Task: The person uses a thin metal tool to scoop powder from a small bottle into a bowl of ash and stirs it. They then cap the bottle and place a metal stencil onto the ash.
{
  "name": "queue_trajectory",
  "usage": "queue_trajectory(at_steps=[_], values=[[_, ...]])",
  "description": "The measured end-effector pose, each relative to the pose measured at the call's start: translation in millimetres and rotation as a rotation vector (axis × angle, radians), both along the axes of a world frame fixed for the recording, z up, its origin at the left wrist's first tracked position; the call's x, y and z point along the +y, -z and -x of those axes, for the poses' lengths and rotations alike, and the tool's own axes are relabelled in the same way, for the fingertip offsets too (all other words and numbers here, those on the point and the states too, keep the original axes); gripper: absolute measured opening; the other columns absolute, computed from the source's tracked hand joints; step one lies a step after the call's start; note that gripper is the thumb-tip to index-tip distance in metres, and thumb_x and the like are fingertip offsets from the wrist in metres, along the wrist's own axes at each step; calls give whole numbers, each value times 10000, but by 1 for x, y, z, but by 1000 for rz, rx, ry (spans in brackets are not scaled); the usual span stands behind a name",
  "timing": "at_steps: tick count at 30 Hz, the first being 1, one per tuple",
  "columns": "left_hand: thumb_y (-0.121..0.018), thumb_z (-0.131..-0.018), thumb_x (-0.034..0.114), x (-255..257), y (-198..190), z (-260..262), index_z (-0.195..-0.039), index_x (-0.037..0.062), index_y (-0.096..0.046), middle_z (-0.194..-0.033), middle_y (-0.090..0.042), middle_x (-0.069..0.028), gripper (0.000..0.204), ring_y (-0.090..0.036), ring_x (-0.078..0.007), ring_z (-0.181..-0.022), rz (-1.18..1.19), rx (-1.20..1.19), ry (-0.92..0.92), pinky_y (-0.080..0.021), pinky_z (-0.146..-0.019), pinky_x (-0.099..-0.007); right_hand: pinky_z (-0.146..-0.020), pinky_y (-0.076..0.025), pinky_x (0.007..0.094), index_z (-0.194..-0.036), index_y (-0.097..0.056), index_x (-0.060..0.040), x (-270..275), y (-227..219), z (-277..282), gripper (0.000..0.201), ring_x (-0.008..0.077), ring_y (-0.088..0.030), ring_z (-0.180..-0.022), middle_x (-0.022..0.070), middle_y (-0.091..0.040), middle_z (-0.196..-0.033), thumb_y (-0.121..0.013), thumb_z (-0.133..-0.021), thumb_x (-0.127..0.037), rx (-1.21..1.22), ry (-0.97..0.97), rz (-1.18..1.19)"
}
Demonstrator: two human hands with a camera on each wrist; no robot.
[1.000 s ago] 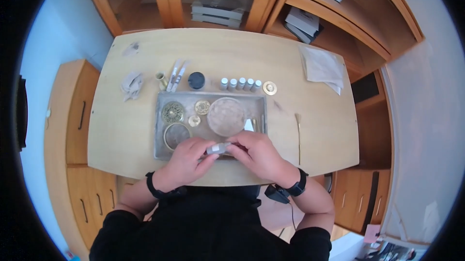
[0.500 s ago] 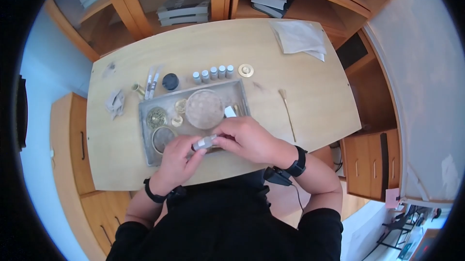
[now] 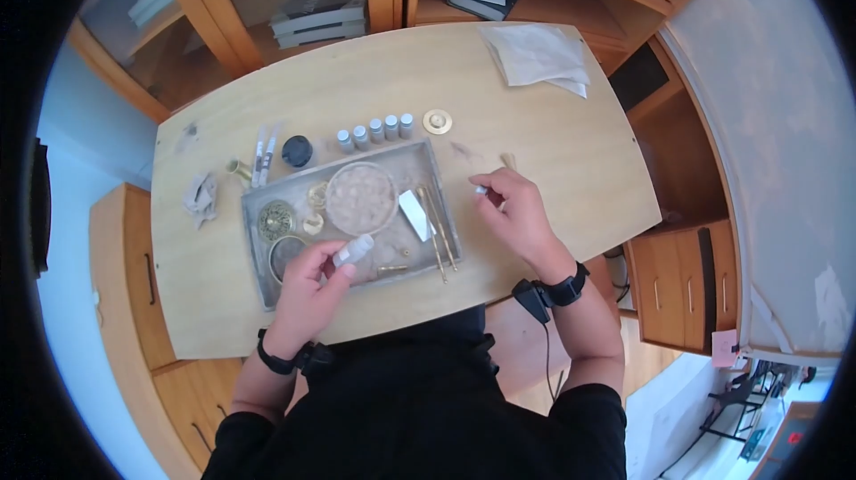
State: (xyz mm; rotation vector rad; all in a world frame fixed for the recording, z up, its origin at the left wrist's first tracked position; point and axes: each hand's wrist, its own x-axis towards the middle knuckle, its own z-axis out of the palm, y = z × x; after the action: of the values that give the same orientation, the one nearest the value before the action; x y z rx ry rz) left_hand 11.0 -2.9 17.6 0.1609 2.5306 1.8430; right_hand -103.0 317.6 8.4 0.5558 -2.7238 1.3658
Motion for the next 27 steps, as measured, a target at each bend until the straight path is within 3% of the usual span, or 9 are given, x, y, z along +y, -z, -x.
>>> queue_trajectory(at_steps=[7, 12, 18, 21, 24, 27], values=[[-659, -1016, 103, 3, 12, 2, -1259, -3, -641, -1023, -716, -29, 265, -520, -65, -742, -239, -83, -59, -456, -705, -247, -692, -556, 315, -1087, -734, 7, -4, 23, -17, 218, 211, -670, -729, 132, -683, -883, -718, -870, -9, -111, 53, -68], [-602, -1035, 62, 1, 11, 2, -1252, -10, -548, -1128, -718, -49, 235, -506, -51, -727, -223, -28, -69, -456, -696, -238, -701, -570, 337, -1047, -729, -16, -9, 27, -22, 208, 246, -675, -739, 131, -671, -931, -738, -842, 25, -75, 25, -71], [-606, -1019, 44, -2, 14, 3, -1242, -8, -531, -1145, -729, -60, 241, -508, -60, -725, -167, 14, -68, -452, -685, -240, -872, -555, 402, -1116, -693, -12, -5, 14, -27, 313, 326, -652, -995, 159, -649, -1075, -738, -808, 22, -47, -31, -165], [-626, -1005, 49, -5, 15, 2, -1251, -7, -535, -1140, -735, -65, 268, -504, -69, -728, -124, 17, -80, -452, -687, -247, -948, -515, 456, -1160, -688, -28, -3, -7, -43, 394, 361, -603, -1103, 146, -631, -1140, -735, -771, 14, 153, -177, -177], [-650, -994, 61, -5, 14, 1, -1254, -3, -554, -1138, -740, -68, 285, -501, -78, -739, -98, 1, -86, -454, -695, -258, -949, -495, 462, -1175, -699, -63, -7, -25, -52, 445, 360, -590, -1109, 126, -614, -1187, -745, -737, 0, 261, -419, -232], [-671, -984, 74, -2, 14, 2, -1236, 8, -587, -1132, -740, -62, 274, -501, -86, -752, -89, 34, -90, -455, -704, -268, -955, -490, 437, -1175, -725, -77, -16, -23, -57, 475, 314, -586, -1081, 92, -637, -1150, -773, -707, -15, 365, -476, -330]])
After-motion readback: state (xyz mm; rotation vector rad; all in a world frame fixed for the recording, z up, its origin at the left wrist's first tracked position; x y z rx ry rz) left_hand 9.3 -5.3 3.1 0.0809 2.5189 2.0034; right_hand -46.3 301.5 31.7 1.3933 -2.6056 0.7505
